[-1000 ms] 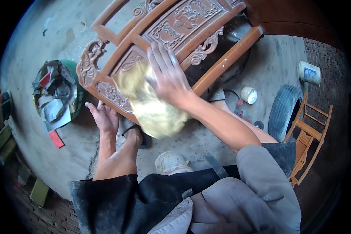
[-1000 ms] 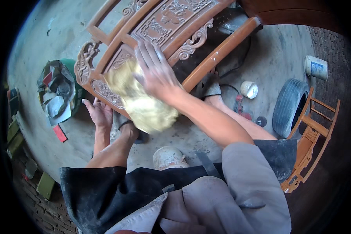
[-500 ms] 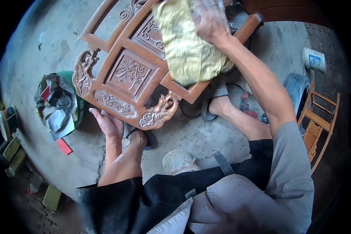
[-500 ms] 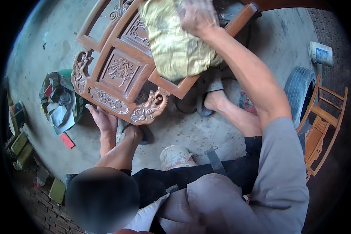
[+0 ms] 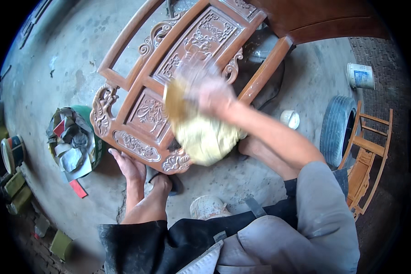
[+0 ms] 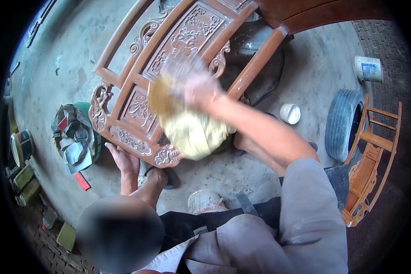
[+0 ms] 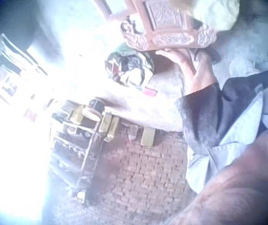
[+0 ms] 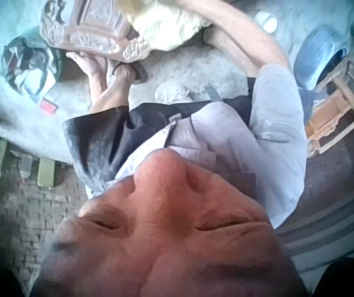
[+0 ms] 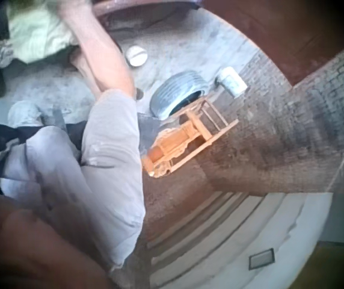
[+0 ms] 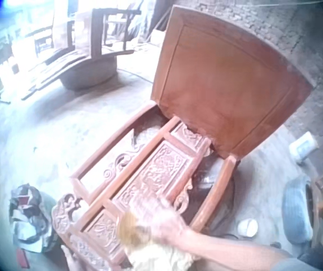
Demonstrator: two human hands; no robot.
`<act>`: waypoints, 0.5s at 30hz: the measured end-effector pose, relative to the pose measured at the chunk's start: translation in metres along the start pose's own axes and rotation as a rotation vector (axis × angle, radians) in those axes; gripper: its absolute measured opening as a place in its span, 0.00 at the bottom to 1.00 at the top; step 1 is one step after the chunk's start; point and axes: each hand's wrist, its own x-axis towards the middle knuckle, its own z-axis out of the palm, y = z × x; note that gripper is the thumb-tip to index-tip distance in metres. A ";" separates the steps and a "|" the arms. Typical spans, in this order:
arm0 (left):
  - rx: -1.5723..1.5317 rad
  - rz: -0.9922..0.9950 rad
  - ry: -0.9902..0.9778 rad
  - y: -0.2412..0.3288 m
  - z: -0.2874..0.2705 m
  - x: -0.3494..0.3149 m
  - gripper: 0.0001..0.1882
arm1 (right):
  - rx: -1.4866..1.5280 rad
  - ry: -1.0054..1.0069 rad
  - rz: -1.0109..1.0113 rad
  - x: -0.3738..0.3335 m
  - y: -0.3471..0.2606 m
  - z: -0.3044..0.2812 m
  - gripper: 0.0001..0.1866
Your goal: The person sands a wooden chair with sandpaper, wipes it with a cloth, and then uses a putty knife to apply filler to the carved details. The person works on the chair while it is resting on a tire.
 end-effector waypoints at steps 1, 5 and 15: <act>-0.004 -0.017 -0.013 0.002 0.004 0.001 0.44 | 0.068 0.007 -0.111 -0.007 -0.002 0.000 0.28; 0.056 -0.117 0.022 0.001 0.006 -0.006 0.45 | -0.014 0.163 0.111 0.018 0.095 0.008 0.30; 0.024 -0.021 -0.039 -0.004 -0.008 0.002 0.43 | 0.116 -0.141 0.149 -0.020 -0.077 0.002 0.38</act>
